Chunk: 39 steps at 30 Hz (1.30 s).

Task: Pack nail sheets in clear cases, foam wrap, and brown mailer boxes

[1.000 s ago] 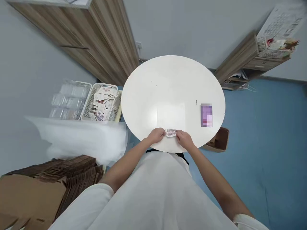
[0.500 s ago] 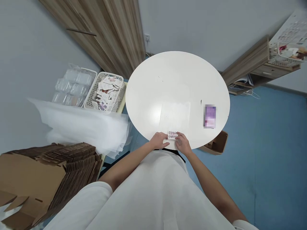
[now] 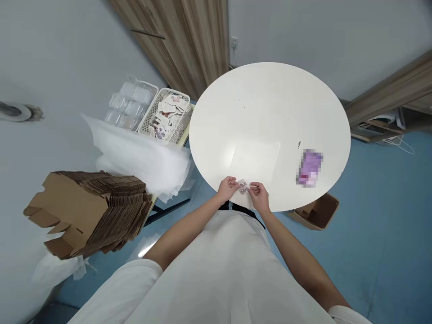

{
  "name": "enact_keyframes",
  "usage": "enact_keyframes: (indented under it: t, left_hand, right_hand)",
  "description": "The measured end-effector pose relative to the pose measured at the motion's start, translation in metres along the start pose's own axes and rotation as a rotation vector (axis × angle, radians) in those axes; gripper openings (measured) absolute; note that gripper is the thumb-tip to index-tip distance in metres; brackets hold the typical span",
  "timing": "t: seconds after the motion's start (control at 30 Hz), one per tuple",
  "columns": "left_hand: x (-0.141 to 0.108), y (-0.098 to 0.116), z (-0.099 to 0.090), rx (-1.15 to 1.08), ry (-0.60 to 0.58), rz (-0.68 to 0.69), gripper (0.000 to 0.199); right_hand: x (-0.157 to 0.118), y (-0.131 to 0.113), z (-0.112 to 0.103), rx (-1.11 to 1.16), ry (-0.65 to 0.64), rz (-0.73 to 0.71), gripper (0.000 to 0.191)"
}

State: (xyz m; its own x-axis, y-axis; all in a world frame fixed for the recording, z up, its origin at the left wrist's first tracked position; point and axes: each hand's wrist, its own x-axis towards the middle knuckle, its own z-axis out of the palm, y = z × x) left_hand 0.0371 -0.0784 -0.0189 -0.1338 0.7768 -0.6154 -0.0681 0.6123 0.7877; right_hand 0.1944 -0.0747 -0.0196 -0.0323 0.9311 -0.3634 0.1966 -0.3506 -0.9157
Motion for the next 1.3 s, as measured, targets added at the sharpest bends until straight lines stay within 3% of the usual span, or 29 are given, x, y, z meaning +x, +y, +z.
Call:
enact_keyframes:
  t: [0.13,0.3,0.43,0.67,0.77,0.83,0.9,1.0,1.07,1.13,1.2,1.3]
  left_hand:
    - [-0.005,-0.009,-0.005,0.149,0.026,0.100,0.026]
    - [-0.004,0.001,-0.016,0.626,0.146,0.378,0.035]
    - [0.013,0.020,-0.008,0.729,0.246,0.284,0.059]
    - [0.044,0.041,0.025,0.413,0.131,0.140,0.068]
    - [0.053,0.048,0.022,0.466,0.032,0.054,0.049]
    - [0.056,0.054,0.015,0.531,-0.053,0.054,0.024]
    - [0.058,0.061,0.003,0.550,-0.076,0.086,0.012]
    - [0.060,0.074,-0.037,0.512,-0.021,0.191,0.014]
    - [0.062,0.081,-0.081,0.434,0.048,0.264,0.011]
    - [0.063,0.086,-0.138,0.307,0.165,0.269,0.019]
    - [0.059,0.087,-0.202,0.205,0.387,0.242,0.024]
    - [0.045,0.077,-0.290,-0.031,0.781,0.050,0.018]
  right_hand:
    - [0.008,0.001,-0.006,-0.076,-0.034,0.076,0.027]
    - [0.022,0.003,-0.016,-0.100,-0.112,0.090,0.026]
    - [0.028,0.006,-0.022,0.007,-0.131,0.065,0.028]
    - [0.026,0.010,-0.028,0.192,-0.167,0.150,0.038]
    - [0.024,0.007,-0.031,0.247,-0.154,0.186,0.038]
    - [0.021,0.004,-0.031,0.279,-0.135,0.195,0.036]
    - [0.019,-0.001,-0.027,0.317,-0.124,0.200,0.033]
    - [0.021,-0.015,-0.009,0.363,-0.197,0.229,0.029]
    - [0.029,-0.029,0.011,0.372,-0.285,0.242,0.028]
    - [0.044,-0.046,0.039,0.356,-0.362,0.234,0.027]
    - [0.063,-0.066,0.071,0.325,-0.420,0.212,0.028]
    - [0.094,-0.094,0.126,0.299,-0.497,0.170,0.028]
